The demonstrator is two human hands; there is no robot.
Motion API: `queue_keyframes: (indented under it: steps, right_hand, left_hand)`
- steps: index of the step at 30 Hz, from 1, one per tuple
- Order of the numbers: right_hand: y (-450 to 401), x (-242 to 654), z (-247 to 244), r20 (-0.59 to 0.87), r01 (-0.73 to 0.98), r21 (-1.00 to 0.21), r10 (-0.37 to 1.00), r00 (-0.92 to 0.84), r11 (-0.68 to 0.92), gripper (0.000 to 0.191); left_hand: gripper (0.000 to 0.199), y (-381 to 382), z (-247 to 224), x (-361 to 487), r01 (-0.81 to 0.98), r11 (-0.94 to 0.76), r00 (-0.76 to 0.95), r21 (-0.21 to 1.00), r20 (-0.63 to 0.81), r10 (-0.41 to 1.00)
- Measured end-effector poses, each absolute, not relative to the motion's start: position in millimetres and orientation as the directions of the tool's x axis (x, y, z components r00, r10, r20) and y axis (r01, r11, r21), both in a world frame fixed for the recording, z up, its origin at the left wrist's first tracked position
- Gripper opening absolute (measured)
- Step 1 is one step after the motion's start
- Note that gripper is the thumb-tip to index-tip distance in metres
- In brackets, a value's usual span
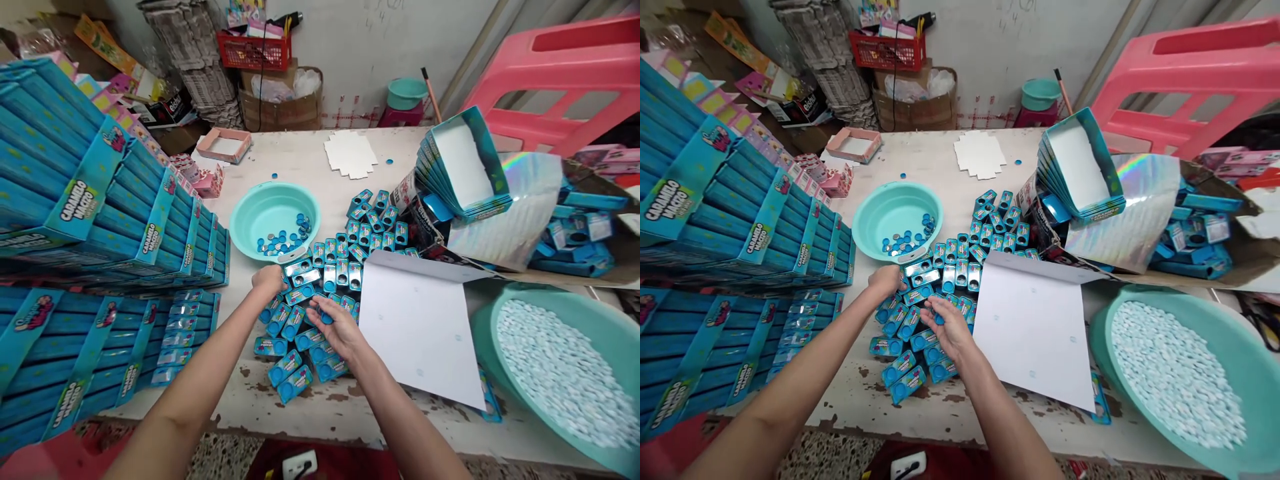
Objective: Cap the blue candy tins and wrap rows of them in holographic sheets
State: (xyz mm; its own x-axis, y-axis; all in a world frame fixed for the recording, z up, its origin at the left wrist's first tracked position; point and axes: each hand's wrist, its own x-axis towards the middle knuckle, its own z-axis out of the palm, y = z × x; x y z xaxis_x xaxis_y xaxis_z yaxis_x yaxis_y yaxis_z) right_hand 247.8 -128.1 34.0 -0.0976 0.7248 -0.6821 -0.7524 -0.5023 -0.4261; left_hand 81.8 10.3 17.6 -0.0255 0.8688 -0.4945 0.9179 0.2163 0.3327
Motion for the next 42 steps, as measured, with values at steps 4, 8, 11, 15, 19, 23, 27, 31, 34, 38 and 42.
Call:
queue_keyframes:
  steps: [4, 8, 11, 15, 19, 23, 27, 31, 34, 38, 42]
  right_hand:
    - [-123.6, 261.6, 38.9, -0.675, -0.755, -0.462, 0.736, -0.040, -0.465, 0.025]
    - [-112.0, 263.7, 36.8, -0.648, -0.701, -0.533, 0.762, -0.022, -0.474, 0.032]
    - [-103.5, 258.3, 31.7, -0.653, -0.679, -0.514, 0.752, -0.087, -0.525, 0.026]
    - [-102.6, 249.4, 24.3, -0.670, -0.674, -0.475, 0.729, -0.138, -0.565, 0.014]
    - [-108.6, 245.2, 20.7, -0.663, -0.650, -0.445, 0.714, -0.224, -0.617, 0.012]
    - [-111.5, 245.5, 24.0, -0.654, -0.665, -0.391, 0.700, -0.285, -0.636, 0.013]
    - [-114.0, 250.7, 30.3, -0.615, -0.705, -0.423, 0.752, -0.239, -0.570, 0.027]
    - [-117.6, 259.9, 30.0, -0.606, -0.661, -0.542, 0.786, -0.120, -0.519, 0.027]
    - [-114.5, 269.0, 22.4, -0.602, -0.566, -0.647, 0.798, -0.033, -0.511, 0.029]
    - [-90.3, 284.1, 8.1, -0.544, -0.312, -0.809, 0.835, 0.077, -0.498, 0.030]
    - [-41.4, 287.2, 5.1, -0.381, 0.177, -0.898, 0.913, 0.145, -0.402, 0.022]
  left_hand:
    - [0.022, -6.8, 28.9, 78.9, 0.963, 0.140, -0.023, 0.230, -0.447, 0.894]
    - [0.030, -34.6, 47.5, 81.1, 0.930, -0.020, 0.112, 0.366, -0.230, 0.967]
    - [0.033, -53.3, 61.4, 91.7, 0.720, -0.292, 0.423, 0.630, -0.064, 0.904]
    - [0.027, -68.3, 63.3, 100.7, 0.510, -0.544, 0.705, 0.666, 0.039, 0.708]
    - [0.026, -76.4, 51.2, 97.7, 0.599, -0.630, 0.733, 0.494, -0.021, 0.680]
    - [0.032, -71.1, 39.7, 95.5, 0.733, -0.525, 0.619, 0.432, -0.102, 0.779]
    - [0.022, -42.0, 36.3, 97.1, 0.856, -0.274, 0.378, 0.438, -0.170, 0.910]
    - [0.016, -6.4, 38.5, 109.9, 0.950, -0.188, 0.272, 0.247, -0.370, 0.888]
    - [0.023, 11.7, 38.5, 126.2, 0.981, -0.164, 0.192, 0.101, -0.483, 0.854]
    - [0.022, 20.5, 35.8, 142.6, 0.982, -0.181, 0.181, 0.048, -0.491, 0.852]
    - [0.026, 17.3, 36.0, 141.4, 0.983, -0.178, 0.178, 0.046, -0.487, 0.855]
